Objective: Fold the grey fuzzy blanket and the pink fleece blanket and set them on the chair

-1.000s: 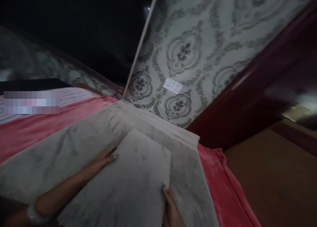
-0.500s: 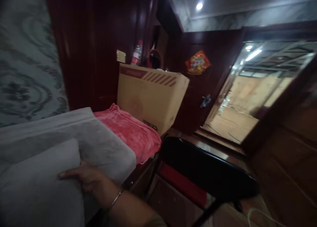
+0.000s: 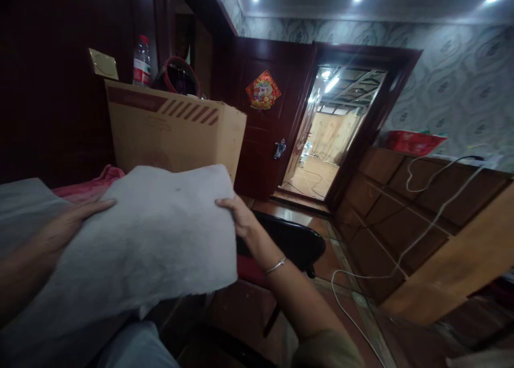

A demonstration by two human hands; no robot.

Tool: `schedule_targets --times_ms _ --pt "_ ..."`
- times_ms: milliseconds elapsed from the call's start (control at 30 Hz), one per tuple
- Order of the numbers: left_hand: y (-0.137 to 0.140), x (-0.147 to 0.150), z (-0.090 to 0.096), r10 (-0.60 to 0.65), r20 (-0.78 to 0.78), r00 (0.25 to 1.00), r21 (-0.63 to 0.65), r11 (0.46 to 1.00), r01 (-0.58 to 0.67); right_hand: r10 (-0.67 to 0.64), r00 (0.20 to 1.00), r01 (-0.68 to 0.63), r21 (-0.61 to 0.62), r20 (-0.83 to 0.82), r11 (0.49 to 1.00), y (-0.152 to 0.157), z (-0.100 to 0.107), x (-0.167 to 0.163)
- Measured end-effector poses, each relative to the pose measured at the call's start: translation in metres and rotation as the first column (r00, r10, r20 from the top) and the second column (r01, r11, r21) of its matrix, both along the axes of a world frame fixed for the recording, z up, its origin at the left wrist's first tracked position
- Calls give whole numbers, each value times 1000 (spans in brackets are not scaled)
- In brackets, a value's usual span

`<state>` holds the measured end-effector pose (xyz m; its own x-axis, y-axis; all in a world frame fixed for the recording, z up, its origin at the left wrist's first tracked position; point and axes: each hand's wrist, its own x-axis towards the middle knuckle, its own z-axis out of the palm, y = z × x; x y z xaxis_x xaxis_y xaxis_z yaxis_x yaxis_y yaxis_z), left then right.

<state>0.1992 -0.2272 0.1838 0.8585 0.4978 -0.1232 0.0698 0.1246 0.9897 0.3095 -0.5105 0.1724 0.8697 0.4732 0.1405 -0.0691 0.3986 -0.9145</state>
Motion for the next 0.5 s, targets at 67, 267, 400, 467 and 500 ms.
schedule_targets --times_ms 67,267,400,467,500 --pt "-33 39 9 -150 159 976 -51 986 160 -128 992 129 -50 17 990 -40 10 19" --pt "-114 141 0 -464 297 835 -18 871 490 -441 882 470 -313 163 825 -148 17 50" --pt "-155 175 -23 -469 165 867 41 882 470 -524 843 514 -462 118 723 -198 3 46" --pt "-166 183 -31 -464 94 881 71 886 459 -581 809 538 -504 86 676 -212 -5 45" --pt "-169 185 -34 -460 72 885 78 887 455 -613 785 567 -507 93 649 -216 -9 46"
